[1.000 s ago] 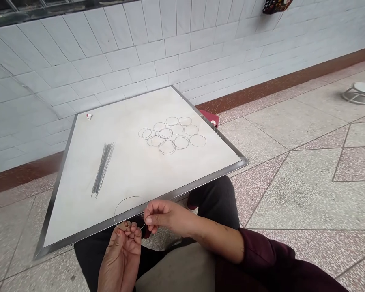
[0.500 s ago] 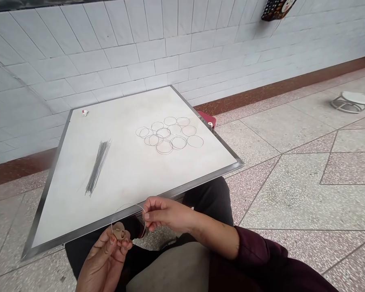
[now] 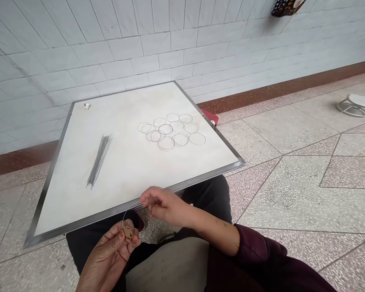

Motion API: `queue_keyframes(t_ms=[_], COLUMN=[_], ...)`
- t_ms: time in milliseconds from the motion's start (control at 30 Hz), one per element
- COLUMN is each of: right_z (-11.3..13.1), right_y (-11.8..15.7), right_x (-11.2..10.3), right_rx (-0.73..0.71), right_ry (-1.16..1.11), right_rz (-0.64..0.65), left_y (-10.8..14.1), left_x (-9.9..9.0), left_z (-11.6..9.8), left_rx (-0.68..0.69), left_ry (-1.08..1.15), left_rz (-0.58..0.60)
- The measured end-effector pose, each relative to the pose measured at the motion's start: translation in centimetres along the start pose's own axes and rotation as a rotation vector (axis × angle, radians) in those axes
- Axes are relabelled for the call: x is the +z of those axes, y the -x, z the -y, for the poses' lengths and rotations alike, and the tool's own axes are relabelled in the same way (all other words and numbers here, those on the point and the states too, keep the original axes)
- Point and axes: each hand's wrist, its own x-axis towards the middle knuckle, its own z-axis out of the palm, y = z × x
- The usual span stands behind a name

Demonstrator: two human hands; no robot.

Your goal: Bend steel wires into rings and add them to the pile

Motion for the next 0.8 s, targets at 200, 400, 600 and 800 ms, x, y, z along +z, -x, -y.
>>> queue_keyframes(t_ms=[200, 400, 600, 800], right_z=[0.1, 0.6, 1.5, 2.1], right_y=[-0.5, -0.4, -1.1, -1.5], right_x=[0.4, 0.3, 0.2, -0.1], right_rx=[-0.142, -0.313, -0.452, -0.451], right_ry=[0.271, 0.504, 0.502, 0.584], right_rz=[-0.141, -0.158, 0.091, 0.24], left_y=[-0.1, -0.4, -0.1, -0.1], left_x=[-0.1, 0.0, 0.1, 0.1], left_z=[0.3, 0.7, 0.8, 0.8], left_rx=[-0.036, -0.043, -0.095, -0.132], left_ry=[0.01, 0.013, -0.016, -0.08], left_rz=[0.019, 0.028, 0.029, 0.061])
